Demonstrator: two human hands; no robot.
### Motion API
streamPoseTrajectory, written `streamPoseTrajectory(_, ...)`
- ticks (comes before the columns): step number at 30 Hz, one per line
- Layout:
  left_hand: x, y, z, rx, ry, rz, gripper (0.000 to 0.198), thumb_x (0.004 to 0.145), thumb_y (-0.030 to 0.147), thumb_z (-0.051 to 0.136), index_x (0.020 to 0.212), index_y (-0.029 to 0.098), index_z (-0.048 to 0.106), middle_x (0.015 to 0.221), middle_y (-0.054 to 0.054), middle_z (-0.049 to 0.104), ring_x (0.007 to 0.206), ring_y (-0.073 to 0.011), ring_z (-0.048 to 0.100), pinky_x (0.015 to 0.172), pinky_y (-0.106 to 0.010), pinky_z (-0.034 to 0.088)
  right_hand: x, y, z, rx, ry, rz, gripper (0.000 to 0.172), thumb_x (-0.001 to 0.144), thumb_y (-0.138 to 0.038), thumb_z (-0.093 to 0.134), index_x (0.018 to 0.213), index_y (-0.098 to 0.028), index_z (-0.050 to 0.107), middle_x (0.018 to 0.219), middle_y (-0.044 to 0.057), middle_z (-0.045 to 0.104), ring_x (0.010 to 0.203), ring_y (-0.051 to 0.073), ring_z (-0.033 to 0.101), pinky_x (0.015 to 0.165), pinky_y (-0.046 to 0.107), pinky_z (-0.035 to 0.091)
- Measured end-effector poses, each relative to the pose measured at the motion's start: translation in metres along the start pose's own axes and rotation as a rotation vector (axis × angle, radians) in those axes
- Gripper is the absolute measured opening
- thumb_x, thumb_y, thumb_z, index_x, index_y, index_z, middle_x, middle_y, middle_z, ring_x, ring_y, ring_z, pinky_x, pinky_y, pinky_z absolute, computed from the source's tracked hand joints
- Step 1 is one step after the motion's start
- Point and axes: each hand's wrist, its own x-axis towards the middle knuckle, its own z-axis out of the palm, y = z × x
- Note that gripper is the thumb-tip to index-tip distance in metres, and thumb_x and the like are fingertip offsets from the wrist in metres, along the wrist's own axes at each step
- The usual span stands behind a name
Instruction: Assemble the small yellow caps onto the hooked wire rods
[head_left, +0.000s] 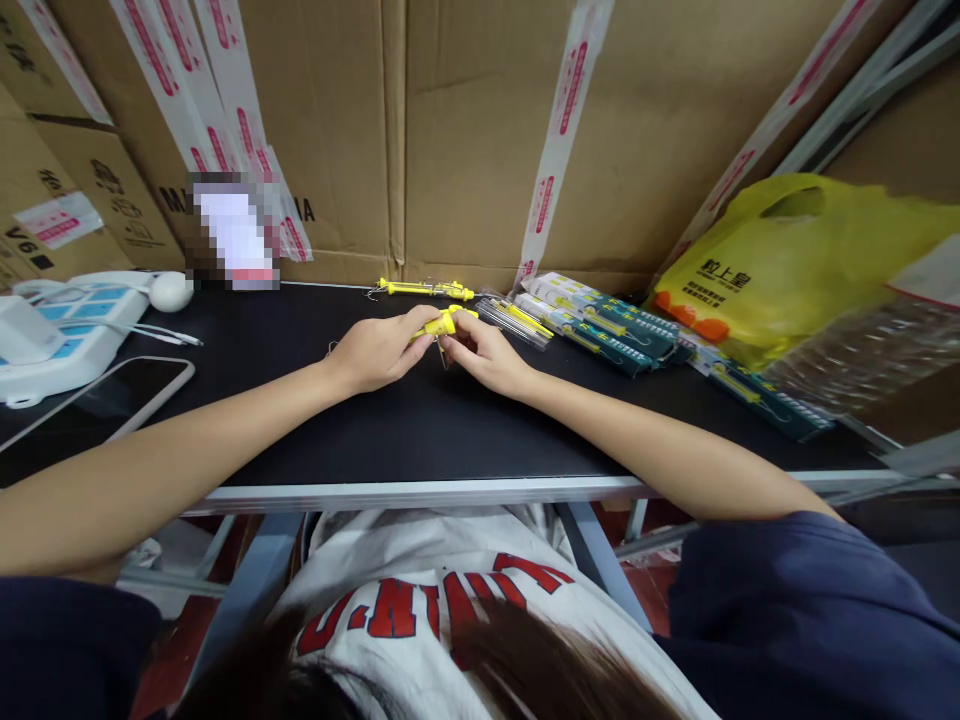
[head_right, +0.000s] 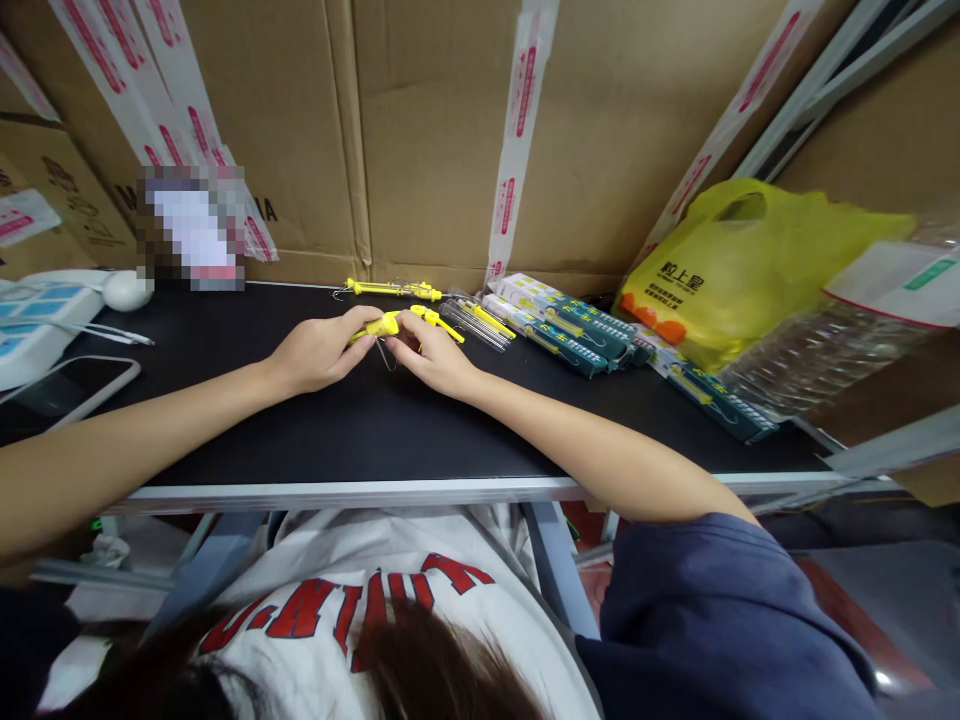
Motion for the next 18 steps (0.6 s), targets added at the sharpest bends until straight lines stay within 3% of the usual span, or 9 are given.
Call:
streamPoseTrajectory(7,0.001,0.003,-0.002,-0.041,-0.028,0.019,0.034,0.097,0.035,0.036,0.125,0.018,0.047,0.104,-0.007,0.073,0.087,-0.0198,0.072,0.07,-0.026,0.048,0.0,0.001,0.004,-0.009,-0.047,-0.016,0.037,0.099,-0.054,0.036,0.081,-0.023,0.046,0.065,-0.001,0.052,0.059,0.015,0.049,0.067,0.032,0.043)
streamPoseTrajectory(14,0.002,0.005,-0.003,-0.035,-0.04,0.005,0.034,0.095,0.036,0.034,0.119,0.016,0.049,0.098,-0.009,0.072,0.083,-0.0228,0.072,0.067,-0.029,0.048,-0.002,0.0,0.01,-0.049,-0.008,-0.025,0.036,0.099,-0.049,0.034,0.076,-0.023,0.042,0.07,0.002,0.052,0.07,0.018,0.052,0.071,0.032,0.041)
streamPoseTrajectory(18,0.002,0.006,-0.003,0.02,-0.069,0.003,0.037,0.096,0.037,0.031,0.12,0.015,0.048,0.097,-0.01,0.073,0.081,-0.0245,0.072,0.064,-0.03,0.048,-0.002,-0.003,0.013,-0.077,0.005,0.043,0.034,0.098,-0.042,0.035,0.071,-0.022,0.041,0.068,0.001,0.051,0.07,0.017,0.05,0.07,0.03,0.038)
